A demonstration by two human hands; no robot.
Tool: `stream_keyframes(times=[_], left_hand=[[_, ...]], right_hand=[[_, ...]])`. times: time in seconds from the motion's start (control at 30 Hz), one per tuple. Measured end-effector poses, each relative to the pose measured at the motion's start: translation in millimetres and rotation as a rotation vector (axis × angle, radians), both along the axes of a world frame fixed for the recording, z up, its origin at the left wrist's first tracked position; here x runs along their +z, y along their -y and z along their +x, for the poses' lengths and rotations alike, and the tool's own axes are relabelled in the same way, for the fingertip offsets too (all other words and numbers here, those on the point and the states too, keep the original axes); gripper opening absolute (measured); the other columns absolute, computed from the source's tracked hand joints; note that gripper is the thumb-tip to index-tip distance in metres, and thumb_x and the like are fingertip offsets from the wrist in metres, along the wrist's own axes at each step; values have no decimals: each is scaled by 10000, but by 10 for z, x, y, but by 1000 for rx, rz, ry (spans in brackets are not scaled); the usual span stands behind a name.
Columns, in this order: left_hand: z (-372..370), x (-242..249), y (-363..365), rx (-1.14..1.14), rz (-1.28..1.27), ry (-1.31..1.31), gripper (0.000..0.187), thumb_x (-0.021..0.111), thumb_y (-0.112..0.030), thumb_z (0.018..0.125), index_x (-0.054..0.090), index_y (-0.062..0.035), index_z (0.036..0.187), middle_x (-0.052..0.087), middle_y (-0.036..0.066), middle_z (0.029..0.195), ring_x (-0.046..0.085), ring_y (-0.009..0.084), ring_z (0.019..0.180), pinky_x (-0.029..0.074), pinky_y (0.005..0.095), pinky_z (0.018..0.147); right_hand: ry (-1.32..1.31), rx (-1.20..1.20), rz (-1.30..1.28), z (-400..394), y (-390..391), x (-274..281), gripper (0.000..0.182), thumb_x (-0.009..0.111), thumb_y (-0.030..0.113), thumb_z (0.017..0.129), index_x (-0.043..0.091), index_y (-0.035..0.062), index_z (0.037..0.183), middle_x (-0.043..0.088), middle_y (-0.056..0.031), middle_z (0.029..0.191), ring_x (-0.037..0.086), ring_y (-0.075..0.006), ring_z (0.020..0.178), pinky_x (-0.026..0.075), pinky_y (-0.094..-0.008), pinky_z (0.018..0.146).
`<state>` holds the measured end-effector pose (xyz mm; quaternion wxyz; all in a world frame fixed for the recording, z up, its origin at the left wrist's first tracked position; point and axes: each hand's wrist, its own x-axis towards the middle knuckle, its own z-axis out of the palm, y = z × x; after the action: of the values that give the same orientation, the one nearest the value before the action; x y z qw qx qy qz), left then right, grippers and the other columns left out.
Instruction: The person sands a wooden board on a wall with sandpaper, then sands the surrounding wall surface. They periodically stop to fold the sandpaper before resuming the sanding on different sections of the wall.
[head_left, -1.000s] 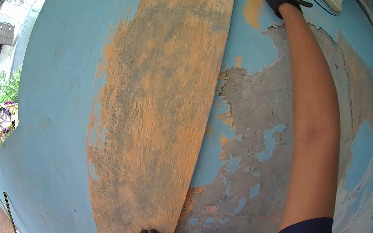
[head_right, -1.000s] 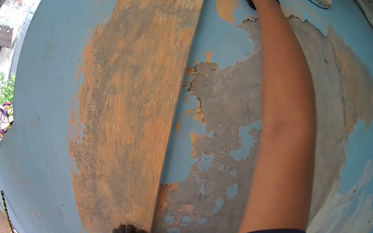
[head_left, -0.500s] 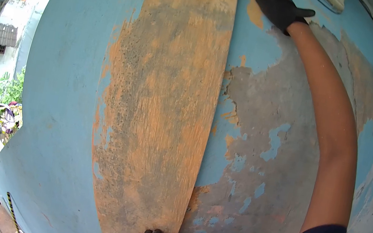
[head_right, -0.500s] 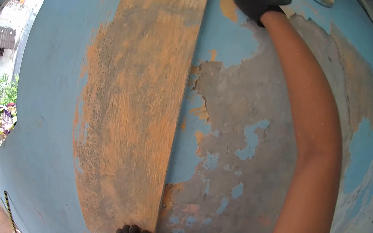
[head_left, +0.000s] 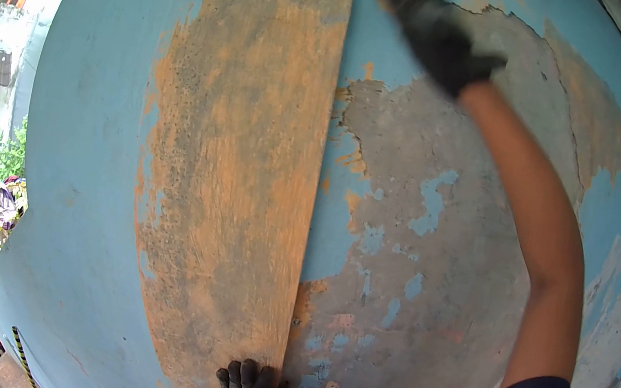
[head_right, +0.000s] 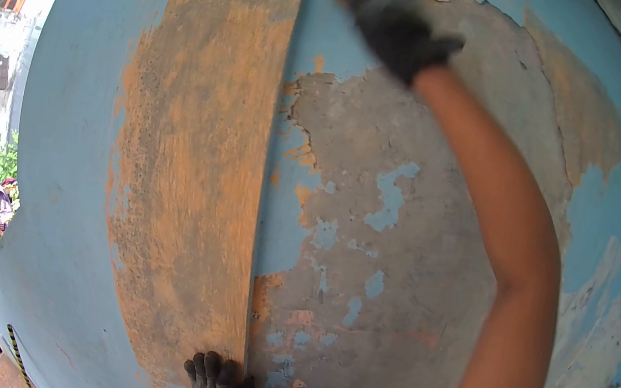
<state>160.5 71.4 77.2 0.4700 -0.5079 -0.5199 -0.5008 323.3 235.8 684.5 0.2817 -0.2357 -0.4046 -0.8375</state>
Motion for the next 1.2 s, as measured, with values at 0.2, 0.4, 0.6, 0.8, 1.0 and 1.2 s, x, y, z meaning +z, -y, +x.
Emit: stream_keyframes(times=[0.2, 0.4, 0.6, 0.8, 1.0, 1.2], left_hand=[[72, 95, 60, -16, -68, 14, 597, 757, -146, 696, 450, -91, 1205, 464, 226, 1001, 505, 446, 888, 353, 608, 743], [55, -246, 12, -27, -95, 59, 542, 759, -259, 873, 554, -62, 1335, 576, 313, 1281, 542, 545, 1163, 385, 691, 983], [59, -153, -38, 7, -110, 71, 502, 753, -240, 856, 560, -62, 1283, 567, 327, 1228, 544, 553, 1107, 390, 707, 895], [90, -58, 22, -25, -222, 89, 619, 750, -147, 728, 429, -47, 1248, 469, 287, 1078, 507, 492, 973, 364, 662, 781], [71, -157, -10, 26, -134, 56, 436, 750, -228, 828, 573, -66, 1192, 548, 313, 1188, 525, 532, 1059, 385, 681, 840], [3, -145, -76, 42, -83, 36, 374, 739, -229, 826, 592, -60, 1125, 538, 308, 1154, 522, 521, 1051, 372, 672, 831]], right_hand=[[-604, 448, -676, 1400, -429, 203, 556, 382, 196, 1090, 318, 41, 1620, 364, -171, 1665, 463, -299, 1465, 385, -393, 1214], [-212, 403, -365, 335, -465, -206, 528, 380, 236, 1085, 393, 46, 1577, 437, -161, 1614, 482, -214, 1437, 361, -395, 1220], [-181, 321, -379, 887, -273, -148, 519, 368, 246, 1089, 406, 21, 1555, 506, -158, 1486, 526, -234, 1324, 380, -405, 1135], [-614, 513, -485, 1229, -493, 81, 495, 508, 356, 1051, 567, -35, 1349, 697, -233, 1234, 718, -356, 1060, 566, -505, 940], [201, 498, -398, 939, -503, -856, 423, 458, 333, 1070, 648, 11, 1266, 727, -228, 1120, 727, -358, 988, 568, -490, 896], [-656, 797, -328, 2464, -1139, 358, 420, 409, 310, 1087, 718, 48, 1198, 746, -228, 1075, 732, -359, 956, 562, -476, 886]])
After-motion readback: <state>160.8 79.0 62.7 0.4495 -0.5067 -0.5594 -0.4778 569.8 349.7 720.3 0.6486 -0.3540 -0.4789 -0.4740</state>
